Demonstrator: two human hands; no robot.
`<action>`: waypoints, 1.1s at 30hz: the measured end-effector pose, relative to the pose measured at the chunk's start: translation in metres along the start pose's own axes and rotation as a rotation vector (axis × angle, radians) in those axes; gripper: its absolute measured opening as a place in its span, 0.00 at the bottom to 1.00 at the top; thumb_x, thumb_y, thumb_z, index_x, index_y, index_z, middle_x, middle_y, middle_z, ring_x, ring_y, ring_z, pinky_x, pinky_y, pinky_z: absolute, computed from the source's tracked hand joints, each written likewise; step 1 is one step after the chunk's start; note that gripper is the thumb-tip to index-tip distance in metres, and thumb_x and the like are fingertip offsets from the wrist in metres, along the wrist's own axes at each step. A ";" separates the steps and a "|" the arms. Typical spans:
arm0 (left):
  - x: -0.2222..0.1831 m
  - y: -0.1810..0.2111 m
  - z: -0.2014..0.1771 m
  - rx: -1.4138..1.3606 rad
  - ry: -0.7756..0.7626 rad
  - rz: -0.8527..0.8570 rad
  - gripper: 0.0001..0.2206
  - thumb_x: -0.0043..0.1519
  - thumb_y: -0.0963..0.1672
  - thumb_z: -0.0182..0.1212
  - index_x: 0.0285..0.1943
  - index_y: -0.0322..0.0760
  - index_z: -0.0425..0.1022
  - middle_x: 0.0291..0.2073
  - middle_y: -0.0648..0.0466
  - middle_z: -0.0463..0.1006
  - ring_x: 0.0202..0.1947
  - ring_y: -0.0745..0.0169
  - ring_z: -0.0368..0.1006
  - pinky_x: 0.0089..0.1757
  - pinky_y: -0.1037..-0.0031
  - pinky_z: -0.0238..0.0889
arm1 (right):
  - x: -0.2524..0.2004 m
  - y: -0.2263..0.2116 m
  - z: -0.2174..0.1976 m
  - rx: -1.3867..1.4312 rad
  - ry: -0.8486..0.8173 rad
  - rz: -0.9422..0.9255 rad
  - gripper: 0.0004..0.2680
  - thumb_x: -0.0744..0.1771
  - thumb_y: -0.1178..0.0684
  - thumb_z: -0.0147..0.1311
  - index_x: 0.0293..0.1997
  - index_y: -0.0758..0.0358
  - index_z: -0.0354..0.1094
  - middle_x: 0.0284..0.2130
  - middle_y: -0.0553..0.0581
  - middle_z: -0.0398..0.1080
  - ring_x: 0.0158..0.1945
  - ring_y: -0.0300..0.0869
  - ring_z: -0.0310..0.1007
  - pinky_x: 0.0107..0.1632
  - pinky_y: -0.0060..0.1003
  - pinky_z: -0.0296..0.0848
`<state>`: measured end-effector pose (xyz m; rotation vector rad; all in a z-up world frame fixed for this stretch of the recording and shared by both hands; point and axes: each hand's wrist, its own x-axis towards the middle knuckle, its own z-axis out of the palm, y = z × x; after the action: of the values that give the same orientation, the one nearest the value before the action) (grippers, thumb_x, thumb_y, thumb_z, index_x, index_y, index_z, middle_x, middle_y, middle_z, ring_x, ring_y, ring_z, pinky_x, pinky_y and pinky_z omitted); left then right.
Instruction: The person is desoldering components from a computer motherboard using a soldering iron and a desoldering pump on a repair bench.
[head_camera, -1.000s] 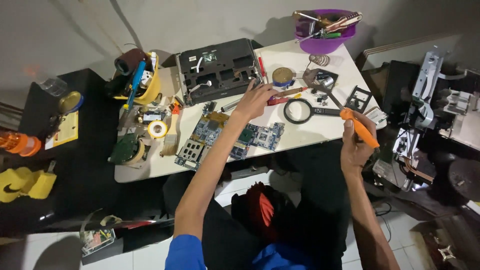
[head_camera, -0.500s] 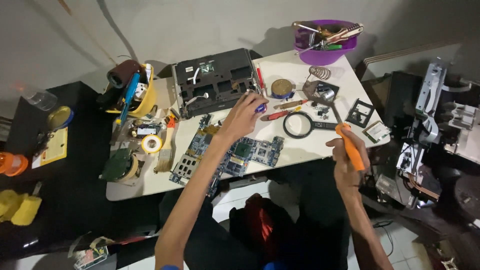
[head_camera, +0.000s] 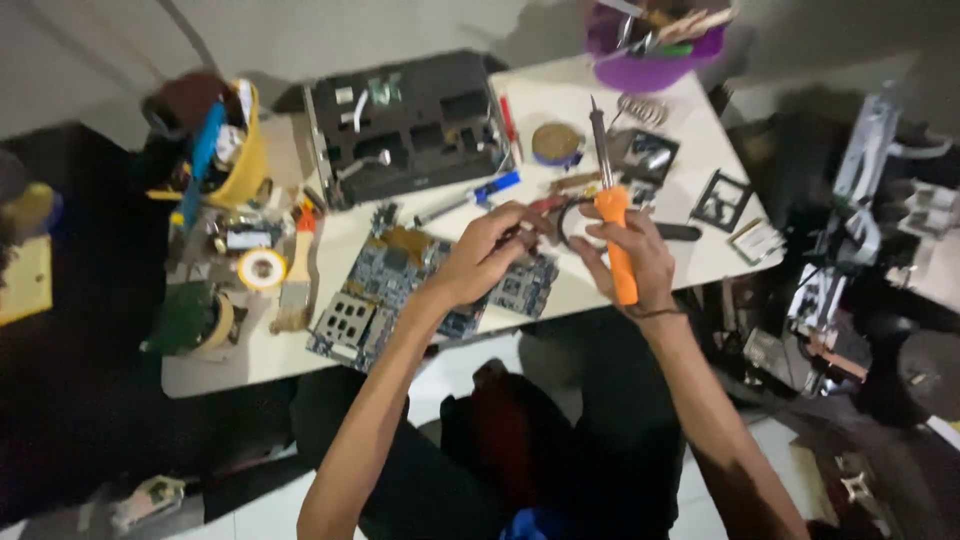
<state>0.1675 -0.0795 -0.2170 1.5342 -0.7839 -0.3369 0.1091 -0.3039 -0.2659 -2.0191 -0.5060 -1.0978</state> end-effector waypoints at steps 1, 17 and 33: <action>0.001 -0.007 0.001 0.023 -0.016 0.046 0.15 0.69 0.46 0.47 0.56 0.37 0.76 0.43 0.43 0.75 0.46 0.46 0.75 0.51 0.58 0.68 | -0.003 0.005 0.001 0.005 -0.018 -0.002 0.12 0.60 0.66 0.73 0.43 0.60 0.75 0.44 0.61 0.80 0.44 0.53 0.80 0.43 0.43 0.78; 0.002 -0.009 0.001 0.231 -0.013 0.066 0.04 0.66 0.40 0.53 0.46 0.36 0.72 0.32 0.47 0.72 0.33 0.56 0.71 0.37 0.67 0.66 | 0.005 -0.019 0.013 0.033 -0.069 0.096 0.06 0.64 0.64 0.74 0.40 0.66 0.80 0.31 0.62 0.78 0.35 0.55 0.79 0.46 0.42 0.79; -0.011 -0.001 -0.037 0.399 0.086 -0.155 0.06 0.64 0.45 0.60 0.41 0.39 0.73 0.43 0.46 0.82 0.43 0.55 0.82 0.29 0.82 0.77 | -0.030 0.027 -0.030 0.450 0.219 0.240 0.09 0.74 0.63 0.52 0.62 0.65 0.62 0.58 0.61 0.68 0.42 0.56 0.78 0.48 0.45 0.83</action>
<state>0.1834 -0.0447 -0.2156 1.9773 -0.6927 -0.2339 0.0937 -0.3432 -0.2930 -1.5044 -0.3481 -0.9441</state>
